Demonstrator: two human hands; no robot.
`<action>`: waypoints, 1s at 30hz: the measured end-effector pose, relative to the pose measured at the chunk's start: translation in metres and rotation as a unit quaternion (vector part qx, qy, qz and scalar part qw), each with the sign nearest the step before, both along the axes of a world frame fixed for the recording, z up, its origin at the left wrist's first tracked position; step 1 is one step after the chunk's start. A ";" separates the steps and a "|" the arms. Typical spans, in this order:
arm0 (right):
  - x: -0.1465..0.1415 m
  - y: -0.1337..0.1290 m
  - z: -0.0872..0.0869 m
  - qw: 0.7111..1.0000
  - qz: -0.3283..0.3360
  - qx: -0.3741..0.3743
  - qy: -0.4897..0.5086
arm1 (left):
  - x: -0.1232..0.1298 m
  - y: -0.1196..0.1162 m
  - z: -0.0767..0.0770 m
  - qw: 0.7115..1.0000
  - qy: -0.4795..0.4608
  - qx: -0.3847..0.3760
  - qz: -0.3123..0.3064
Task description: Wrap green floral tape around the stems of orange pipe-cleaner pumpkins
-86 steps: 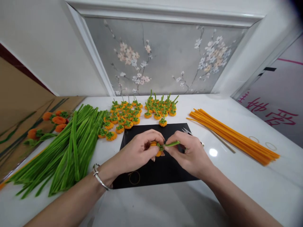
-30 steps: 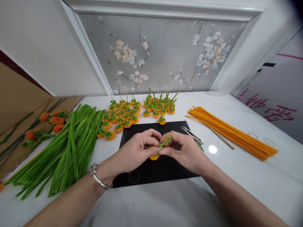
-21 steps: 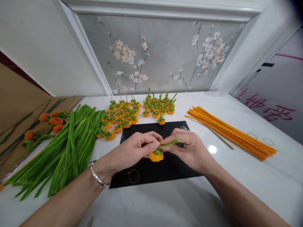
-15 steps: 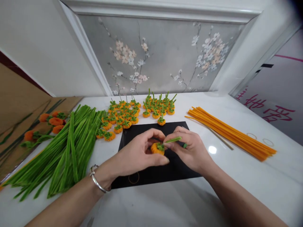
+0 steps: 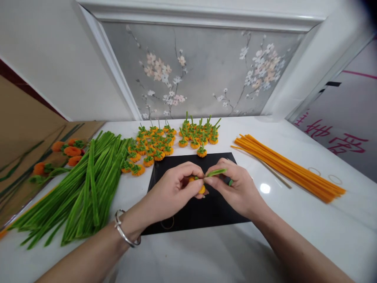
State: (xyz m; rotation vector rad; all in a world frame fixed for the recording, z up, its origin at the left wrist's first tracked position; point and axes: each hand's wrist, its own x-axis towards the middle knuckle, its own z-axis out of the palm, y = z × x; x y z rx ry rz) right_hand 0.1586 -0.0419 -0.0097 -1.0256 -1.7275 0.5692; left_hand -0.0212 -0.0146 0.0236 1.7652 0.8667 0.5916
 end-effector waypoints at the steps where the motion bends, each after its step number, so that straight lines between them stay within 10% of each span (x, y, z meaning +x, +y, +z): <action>1: 0.001 0.000 0.000 1.000 0.016 0.008 0.000 | -0.001 0.002 0.001 0.995 -0.024 -0.095 -0.016; 4: 0.002 0.001 0.000 0.998 0.051 0.037 0.001 | -0.004 0.008 -0.001 0.952 -0.095 -0.288 -0.034; 8: 0.001 0.000 0.000 0.997 0.048 0.057 0.011 | -0.004 0.009 -0.005 0.928 -0.129 -0.347 -0.036; 13: -0.004 -0.001 -0.003 0.999 0.009 0.036 0.017 | -0.001 0.000 0.003 0.999 -0.028 -0.026 0.021; 19: -0.009 -0.002 -0.004 0.999 0.000 -0.041 0.010 | 0.000 -0.009 -0.001 0.951 0.126 0.279 0.043; 30: -0.005 0.000 -0.002 0.997 0.042 -0.066 -0.002 | -0.004 0.003 0.010 0.998 0.029 -0.045 0.027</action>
